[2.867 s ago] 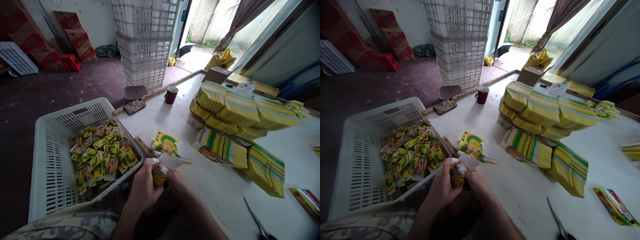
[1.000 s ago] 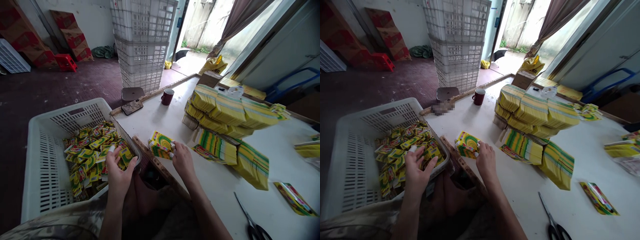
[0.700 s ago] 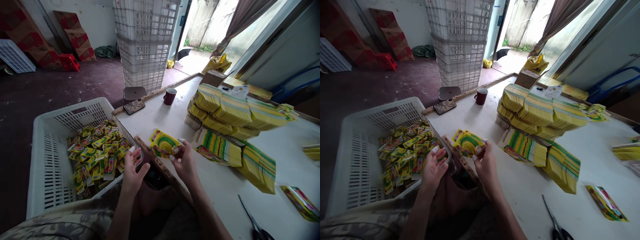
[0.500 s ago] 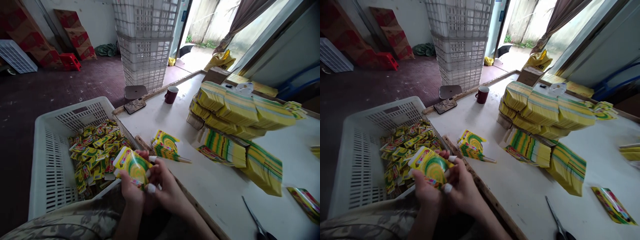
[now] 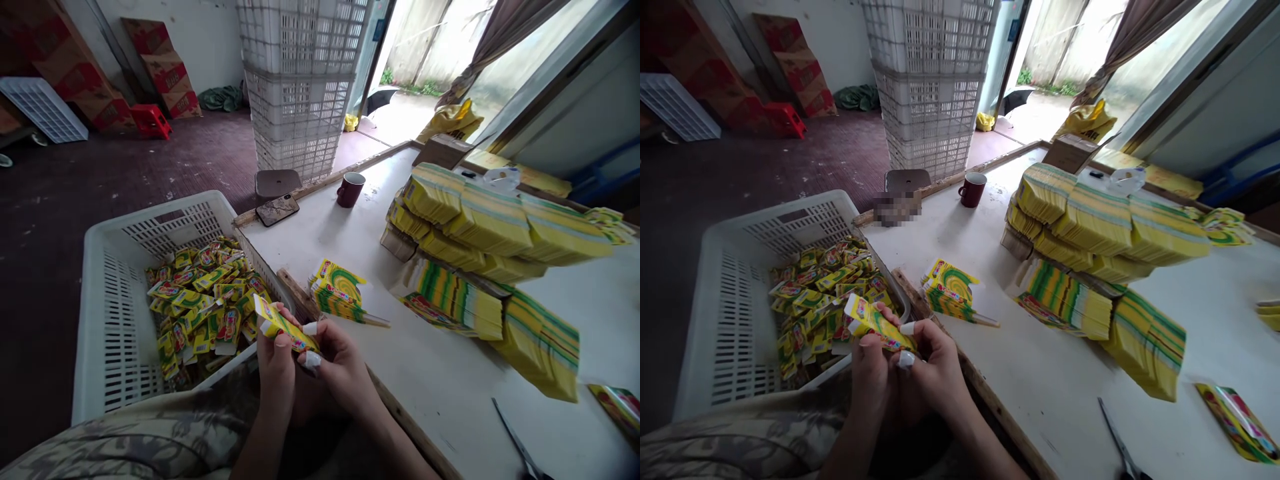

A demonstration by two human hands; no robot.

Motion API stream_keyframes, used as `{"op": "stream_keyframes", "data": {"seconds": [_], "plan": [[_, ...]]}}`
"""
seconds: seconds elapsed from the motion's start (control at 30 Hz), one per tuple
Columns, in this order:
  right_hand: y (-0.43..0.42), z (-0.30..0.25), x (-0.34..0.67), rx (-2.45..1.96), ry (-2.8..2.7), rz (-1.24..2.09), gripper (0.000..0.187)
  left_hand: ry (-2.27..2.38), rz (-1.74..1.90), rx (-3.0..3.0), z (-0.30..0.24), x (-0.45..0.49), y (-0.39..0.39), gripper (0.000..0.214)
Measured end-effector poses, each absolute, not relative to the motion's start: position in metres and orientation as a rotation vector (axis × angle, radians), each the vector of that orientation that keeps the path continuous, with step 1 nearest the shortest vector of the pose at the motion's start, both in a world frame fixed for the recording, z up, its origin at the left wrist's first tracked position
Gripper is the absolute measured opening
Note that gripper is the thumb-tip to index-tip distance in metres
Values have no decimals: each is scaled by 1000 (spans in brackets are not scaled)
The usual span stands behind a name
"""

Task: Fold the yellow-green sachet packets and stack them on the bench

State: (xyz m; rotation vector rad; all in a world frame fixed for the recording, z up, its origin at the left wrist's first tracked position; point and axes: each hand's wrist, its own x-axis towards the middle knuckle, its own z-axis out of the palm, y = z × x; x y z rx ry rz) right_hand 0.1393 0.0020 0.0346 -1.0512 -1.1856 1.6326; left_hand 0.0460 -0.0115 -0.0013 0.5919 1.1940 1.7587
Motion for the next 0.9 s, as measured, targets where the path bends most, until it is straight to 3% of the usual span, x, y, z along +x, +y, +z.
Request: {"op": "stream_keyframes", "data": {"seconds": [0.13, 0.37, 0.77, 0.9], "plan": [[-4, 35, 134, -1006, -1001, 1760, 27, 1012, 1861, 443, 10, 48, -10, 54], [-7, 31, 135, -936, -834, 1777, 29, 1082, 1795, 193, 20, 53, -5, 20], [4, 27, 142, -957, -970, 1589, 16, 1017, 1720, 209, 16, 51, 0, 25], [11, 39, 166, -1052, -1376, 1238, 5, 1074, 1761, 358, 19, 27, 3, 32]]}}
